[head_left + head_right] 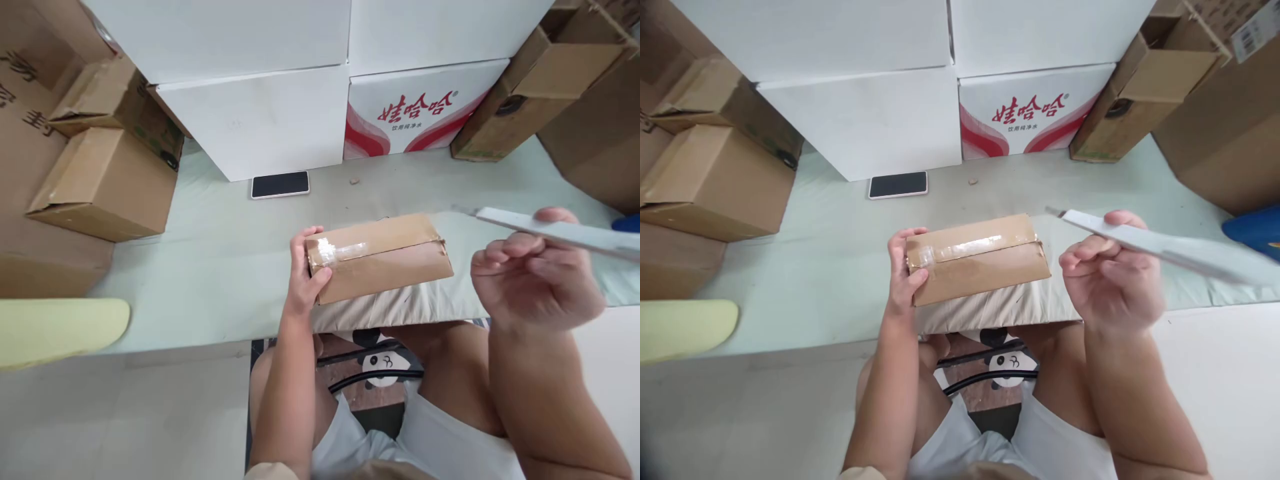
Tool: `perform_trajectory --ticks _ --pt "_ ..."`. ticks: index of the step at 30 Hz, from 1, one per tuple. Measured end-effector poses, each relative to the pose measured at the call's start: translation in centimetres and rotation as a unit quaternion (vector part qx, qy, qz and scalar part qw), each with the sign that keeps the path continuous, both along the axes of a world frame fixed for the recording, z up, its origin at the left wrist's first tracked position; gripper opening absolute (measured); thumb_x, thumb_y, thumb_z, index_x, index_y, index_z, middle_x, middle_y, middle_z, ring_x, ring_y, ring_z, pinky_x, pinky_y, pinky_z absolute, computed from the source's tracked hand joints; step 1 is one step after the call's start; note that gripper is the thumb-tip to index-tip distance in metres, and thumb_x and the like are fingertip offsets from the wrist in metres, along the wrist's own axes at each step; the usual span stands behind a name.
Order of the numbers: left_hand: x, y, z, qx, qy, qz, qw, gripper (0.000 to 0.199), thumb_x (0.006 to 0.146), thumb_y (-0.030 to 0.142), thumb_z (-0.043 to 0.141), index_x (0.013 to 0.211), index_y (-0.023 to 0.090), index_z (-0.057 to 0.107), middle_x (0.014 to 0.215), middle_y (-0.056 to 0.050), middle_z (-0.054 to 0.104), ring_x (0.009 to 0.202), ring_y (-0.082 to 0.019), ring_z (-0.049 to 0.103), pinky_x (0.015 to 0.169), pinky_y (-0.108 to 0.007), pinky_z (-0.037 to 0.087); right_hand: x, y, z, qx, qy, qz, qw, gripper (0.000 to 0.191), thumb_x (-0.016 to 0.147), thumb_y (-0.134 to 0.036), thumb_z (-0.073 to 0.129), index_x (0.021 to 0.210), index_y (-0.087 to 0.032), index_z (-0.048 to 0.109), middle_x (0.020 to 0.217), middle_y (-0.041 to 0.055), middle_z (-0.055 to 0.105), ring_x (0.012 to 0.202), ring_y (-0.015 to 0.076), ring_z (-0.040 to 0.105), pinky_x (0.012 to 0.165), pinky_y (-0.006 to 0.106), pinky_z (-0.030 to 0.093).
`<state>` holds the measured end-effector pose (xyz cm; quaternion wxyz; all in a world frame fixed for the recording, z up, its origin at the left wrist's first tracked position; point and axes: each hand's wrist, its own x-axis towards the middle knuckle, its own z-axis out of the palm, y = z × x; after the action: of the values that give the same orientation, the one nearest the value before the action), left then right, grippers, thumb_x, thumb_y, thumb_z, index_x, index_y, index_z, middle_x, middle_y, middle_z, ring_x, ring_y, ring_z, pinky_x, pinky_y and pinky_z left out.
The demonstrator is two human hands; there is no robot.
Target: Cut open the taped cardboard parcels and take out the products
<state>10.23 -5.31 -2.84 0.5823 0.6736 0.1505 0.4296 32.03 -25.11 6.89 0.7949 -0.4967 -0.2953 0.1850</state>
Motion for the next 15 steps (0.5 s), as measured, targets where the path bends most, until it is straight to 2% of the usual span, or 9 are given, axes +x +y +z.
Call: perform_trajectory --ticks 3,5,7,9,12,15 --pt "0.2 -0.4 0.3 -0.003 0.009 0.001 1.000 0.069 0.084 0.063 0.074 0.140 0.033 0.049 0.141 -0.008 0.055 0.117 -0.026 0.060 0.097 -0.040 0.054 -2.8 1.5 2.8 -0.005 -0.057 0.008 0.998 0.022 0.082 -0.040 0.086 0.099 -0.034 0.075 0.058 -0.0059 0.064 0.046 0.0153 0.060 0.044 0.029 0.054" --pt "0.2 -0.6 0.5 -0.020 0.011 -0.002 1.000 0.070 0.082 0.065 0.073 0.139 0.032 0.050 0.139 -0.008 0.056 0.113 -0.026 0.061 0.095 -0.039 0.054 -4.6 2.7 3.4 -0.007 -0.096 -0.014 0.995 0.018 0.088 -0.044 0.082 0.098 -0.030 0.077 0.056 -0.0061 0.061 0.040 0.0128 0.054 0.038 0.027 0.047" --pt "0.1 -0.9 0.7 -0.057 0.002 -0.015 0.998 0.068 0.082 0.066 0.070 0.138 0.032 0.051 0.139 -0.007 0.056 0.115 -0.027 0.060 0.097 -0.040 0.053 -5.8 3.4 2.9 -0.005 -0.160 -0.053 0.986 0.021 0.092 -0.046 0.078 0.099 -0.026 0.080 0.062 -0.0031 0.066 0.044 0.0121 0.057 0.038 0.027 0.044" --pt "-0.1 -1.1 0.9 -0.099 -0.014 -0.036 0.994 0.064 0.082 0.064 0.066 0.136 0.032 0.053 0.141 -0.007 0.055 0.122 -0.029 0.057 0.102 -0.042 0.051 -6.6 3.6 1.7 -0.012 -0.212 -0.067 0.975 0.021 0.094 -0.044 0.075 0.098 -0.024 0.081 0.071 0.0000 0.071 0.051 0.0130 0.062 0.041 0.028 0.047" --pt "-0.6 -1.3 1.4 -0.135 -0.020 -0.056 0.989 0.060 0.079 0.053 0.065 0.134 0.032 0.055 0.144 -0.007 0.055 0.127 -0.031 0.055 0.106 -0.045 0.049 -7.4 3.3 0.4 -0.090 -0.226 -0.035 0.969 0.012 0.094 -0.037 0.076 0.094 -0.026 0.080 0.079 0.0003 0.074 0.061 0.0148 0.068 0.050 0.029 0.052" --pt "-0.9 -1.3 1.7 -0.142 -0.001 -0.056 0.988 0.059 0.074 0.035 0.063 0.133 0.032 0.056 0.140 -0.006 0.058 0.117 -0.028 0.057 0.099 -0.043 0.051 -8.3 3.1 0.2 -0.185 -0.259 -0.036 0.947 0.008 0.092 -0.036 0.078 0.093 -0.028 0.079 0.083 0.0003 0.076 0.073 0.0172 0.072 0.064 0.032 0.056"
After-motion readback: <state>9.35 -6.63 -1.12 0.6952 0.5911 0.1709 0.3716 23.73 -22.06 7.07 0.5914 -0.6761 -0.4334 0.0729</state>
